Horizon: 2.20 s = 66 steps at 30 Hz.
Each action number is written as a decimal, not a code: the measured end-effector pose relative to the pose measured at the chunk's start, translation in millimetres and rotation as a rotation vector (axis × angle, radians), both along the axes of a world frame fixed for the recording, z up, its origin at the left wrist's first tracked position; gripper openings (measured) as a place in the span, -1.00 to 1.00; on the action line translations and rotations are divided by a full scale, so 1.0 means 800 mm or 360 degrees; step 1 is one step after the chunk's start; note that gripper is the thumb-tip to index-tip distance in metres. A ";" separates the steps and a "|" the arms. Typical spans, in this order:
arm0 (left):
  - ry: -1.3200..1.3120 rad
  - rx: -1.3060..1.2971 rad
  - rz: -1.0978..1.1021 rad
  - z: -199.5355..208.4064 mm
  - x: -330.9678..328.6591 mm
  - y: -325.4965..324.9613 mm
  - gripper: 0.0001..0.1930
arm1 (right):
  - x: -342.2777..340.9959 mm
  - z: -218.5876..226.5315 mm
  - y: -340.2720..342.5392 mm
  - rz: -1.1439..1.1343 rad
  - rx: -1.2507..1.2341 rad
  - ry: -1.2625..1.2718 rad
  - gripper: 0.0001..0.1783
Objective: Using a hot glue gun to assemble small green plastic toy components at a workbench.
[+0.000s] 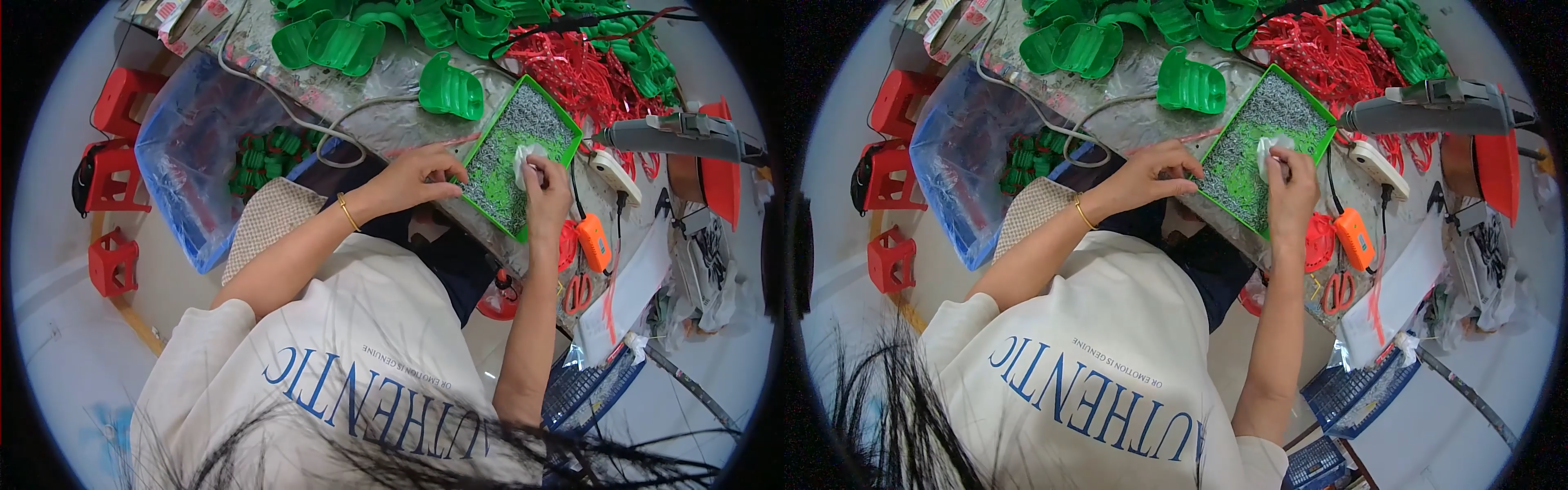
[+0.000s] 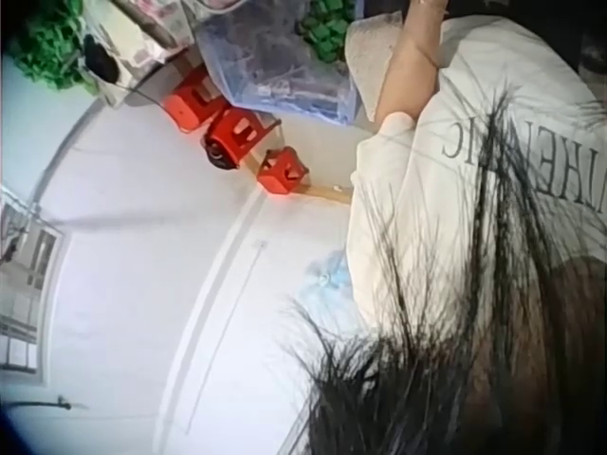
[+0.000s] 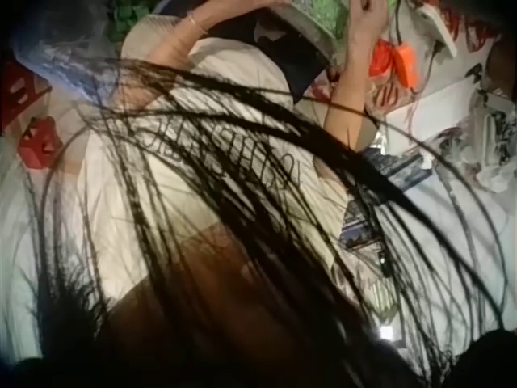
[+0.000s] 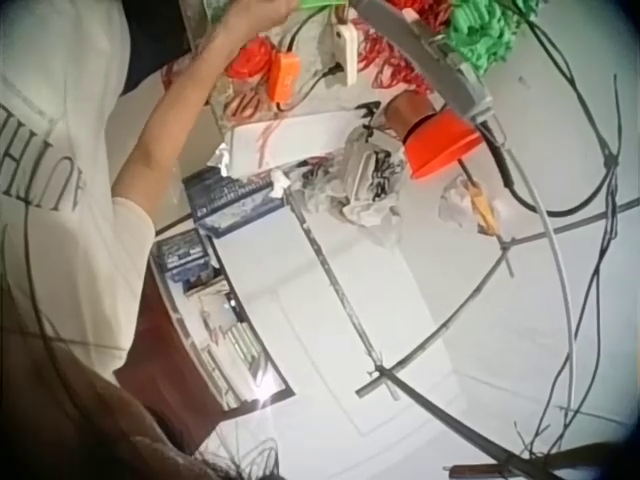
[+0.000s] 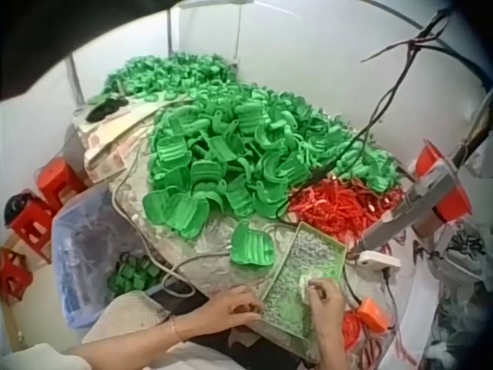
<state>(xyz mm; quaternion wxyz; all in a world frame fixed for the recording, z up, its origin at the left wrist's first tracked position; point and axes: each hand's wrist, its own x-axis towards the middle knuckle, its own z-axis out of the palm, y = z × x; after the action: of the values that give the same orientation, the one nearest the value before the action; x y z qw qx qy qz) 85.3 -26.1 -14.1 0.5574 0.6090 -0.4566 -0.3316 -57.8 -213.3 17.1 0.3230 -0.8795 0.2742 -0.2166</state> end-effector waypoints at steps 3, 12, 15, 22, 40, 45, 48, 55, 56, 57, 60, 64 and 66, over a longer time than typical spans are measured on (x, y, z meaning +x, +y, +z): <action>-0.0061 -0.0020 -0.0031 0.002 0.000 -0.002 -0.79 | 0.007 -0.005 0.020 0.0073 -0.0072 -0.0010 -0.86; -0.0034 -0.0008 -0.0037 0.004 -0.002 -0.002 -0.78 | 0.038 -0.007 0.010 0.0316 0.0019 -0.0100 -0.84; 0.0043 0.0052 -0.0007 -0.002 0.000 -0.002 -0.78 | 0.027 -0.010 0.002 0.0379 -0.0149 -0.0024 -0.84; 0.0061 0.0057 -0.0035 0.000 0.000 -0.001 -0.79 | 0.026 -0.005 -0.019 -0.0083 0.0085 -0.0056 -0.88; 0.0110 0.0031 -0.0062 -0.002 0.003 0.002 -0.80 | 0.003 0.022 -0.009 -0.0088 0.0098 0.0054 -0.88; 0.0087 0.0085 -0.0071 -0.003 0.003 0.000 -0.79 | 0.013 -0.004 0.017 0.0386 0.0030 -0.0007 -0.86; 0.0177 0.0051 -0.0078 -0.002 0.005 0.001 -0.79 | 0.012 0.018 -0.008 0.0219 0.0082 0.0091 -0.86; 0.0125 0.0063 -0.0094 -0.002 0.004 -0.001 -0.78 | 0.020 0.027 0.005 0.0555 0.0348 0.0205 -0.83; 0.0100 0.0057 -0.0089 -0.003 0.005 0.001 -0.78 | 0.024 0.021 0.017 0.0724 0.0378 0.0262 -0.82; 0.0100 0.0059 -0.0086 -0.004 0.006 0.000 -0.78 | 0.023 0.018 0.025 0.0771 0.0288 0.0207 -0.83; -0.0004 -0.0091 -0.0090 -0.007 0.007 0.001 -0.78 | 0.006 0.041 0.003 0.0787 0.0445 0.0489 -0.85; 0.0073 -0.0050 -0.0096 -0.005 0.006 0.003 -0.78 | -0.019 0.063 -0.021 0.0465 0.0173 0.0685 -0.82; 0.0135 -0.0031 -0.0114 -0.002 0.008 0.002 -0.78 | -0.027 0.058 -0.018 0.0514 -0.0007 0.0873 -0.82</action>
<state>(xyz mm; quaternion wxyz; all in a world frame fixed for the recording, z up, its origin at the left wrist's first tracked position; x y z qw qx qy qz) 91.6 -24.5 -15.5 0.5698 0.5722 -0.4573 -0.3725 -79.3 -227.6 63.3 0.2653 -0.9380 0.2075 0.0822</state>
